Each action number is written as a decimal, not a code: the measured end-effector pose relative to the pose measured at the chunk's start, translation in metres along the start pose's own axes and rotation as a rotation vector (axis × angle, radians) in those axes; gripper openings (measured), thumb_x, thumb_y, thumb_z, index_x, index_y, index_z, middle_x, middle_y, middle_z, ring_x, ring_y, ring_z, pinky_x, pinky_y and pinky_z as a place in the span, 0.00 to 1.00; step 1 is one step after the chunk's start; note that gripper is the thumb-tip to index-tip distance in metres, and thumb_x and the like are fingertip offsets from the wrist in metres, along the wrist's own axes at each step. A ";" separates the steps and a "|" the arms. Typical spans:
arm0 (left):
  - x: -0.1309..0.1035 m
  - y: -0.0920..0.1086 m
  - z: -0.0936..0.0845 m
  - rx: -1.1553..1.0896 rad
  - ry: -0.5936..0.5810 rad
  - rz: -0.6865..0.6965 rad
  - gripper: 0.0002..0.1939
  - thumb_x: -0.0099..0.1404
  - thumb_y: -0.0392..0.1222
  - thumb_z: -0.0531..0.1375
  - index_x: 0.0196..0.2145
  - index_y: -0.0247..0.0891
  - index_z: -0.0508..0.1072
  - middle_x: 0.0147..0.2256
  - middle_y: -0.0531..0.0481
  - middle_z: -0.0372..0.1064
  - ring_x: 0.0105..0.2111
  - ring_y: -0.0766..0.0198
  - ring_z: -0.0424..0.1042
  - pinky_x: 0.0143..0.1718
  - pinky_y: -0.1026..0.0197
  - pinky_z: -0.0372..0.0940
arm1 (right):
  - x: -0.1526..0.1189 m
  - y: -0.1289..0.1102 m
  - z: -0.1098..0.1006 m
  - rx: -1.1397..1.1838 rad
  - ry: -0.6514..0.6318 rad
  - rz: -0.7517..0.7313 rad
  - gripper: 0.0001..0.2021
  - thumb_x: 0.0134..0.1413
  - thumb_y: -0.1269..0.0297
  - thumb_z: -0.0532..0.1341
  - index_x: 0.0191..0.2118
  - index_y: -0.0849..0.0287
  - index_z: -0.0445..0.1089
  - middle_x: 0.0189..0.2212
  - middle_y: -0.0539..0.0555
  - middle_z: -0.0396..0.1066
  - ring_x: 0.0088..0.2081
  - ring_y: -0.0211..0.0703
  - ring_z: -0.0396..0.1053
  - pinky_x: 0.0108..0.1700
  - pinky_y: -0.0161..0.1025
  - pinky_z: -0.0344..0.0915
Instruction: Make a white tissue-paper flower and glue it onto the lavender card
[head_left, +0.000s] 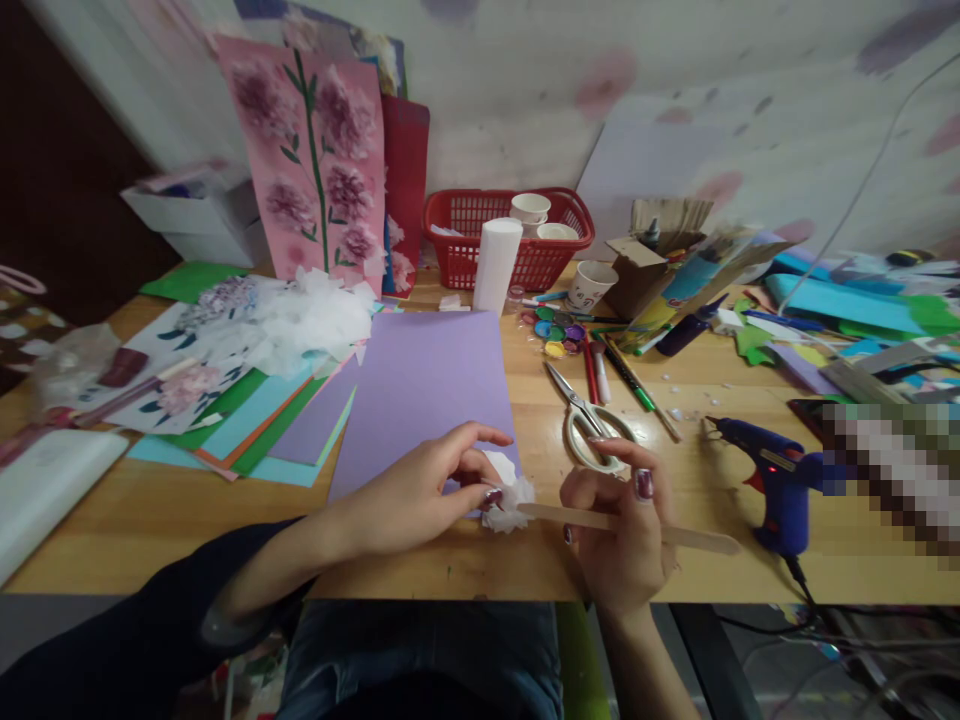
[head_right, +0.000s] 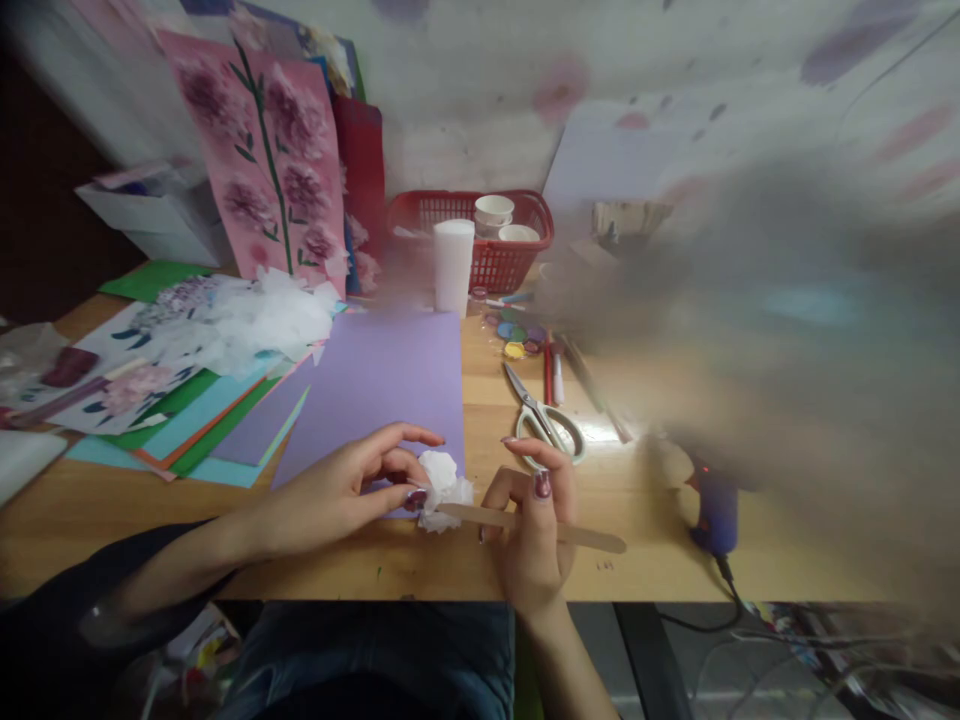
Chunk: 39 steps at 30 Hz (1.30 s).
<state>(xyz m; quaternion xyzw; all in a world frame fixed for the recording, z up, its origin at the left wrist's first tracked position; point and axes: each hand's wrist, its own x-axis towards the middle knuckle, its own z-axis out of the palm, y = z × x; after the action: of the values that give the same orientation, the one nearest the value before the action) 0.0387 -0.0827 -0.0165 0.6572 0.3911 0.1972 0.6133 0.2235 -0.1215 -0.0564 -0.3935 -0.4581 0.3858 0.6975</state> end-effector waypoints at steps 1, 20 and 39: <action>0.000 0.000 0.000 0.005 0.001 0.001 0.20 0.65 0.35 0.55 0.55 0.38 0.60 0.35 0.52 0.73 0.38 0.64 0.72 0.45 0.60 0.63 | 0.000 0.000 0.000 0.010 -0.009 0.009 0.12 0.67 0.59 0.48 0.44 0.53 0.67 0.11 0.43 0.60 0.11 0.36 0.54 0.18 0.35 0.52; -0.004 0.008 0.004 0.018 0.019 -0.053 0.29 0.61 0.36 0.58 0.59 0.39 0.56 0.39 0.48 0.76 0.40 0.62 0.73 0.40 0.61 0.64 | 0.000 0.002 0.002 -0.042 0.019 -0.034 0.12 0.67 0.59 0.48 0.43 0.54 0.67 0.10 0.42 0.60 0.11 0.35 0.54 0.18 0.34 0.53; -0.007 -0.009 -0.006 -0.039 0.154 -0.089 0.11 0.62 0.35 0.59 0.43 0.36 0.73 0.39 0.47 0.78 0.38 0.62 0.78 0.43 0.60 0.70 | -0.004 0.004 -0.002 -0.094 0.038 0.031 0.09 0.66 0.60 0.51 0.44 0.53 0.68 0.12 0.43 0.60 0.11 0.35 0.55 0.14 0.32 0.49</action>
<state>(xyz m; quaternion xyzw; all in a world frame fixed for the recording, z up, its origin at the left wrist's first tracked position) 0.0276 -0.0843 -0.0222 0.6101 0.4618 0.2275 0.6023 0.2238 -0.1237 -0.0622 -0.4400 -0.4560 0.3671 0.6810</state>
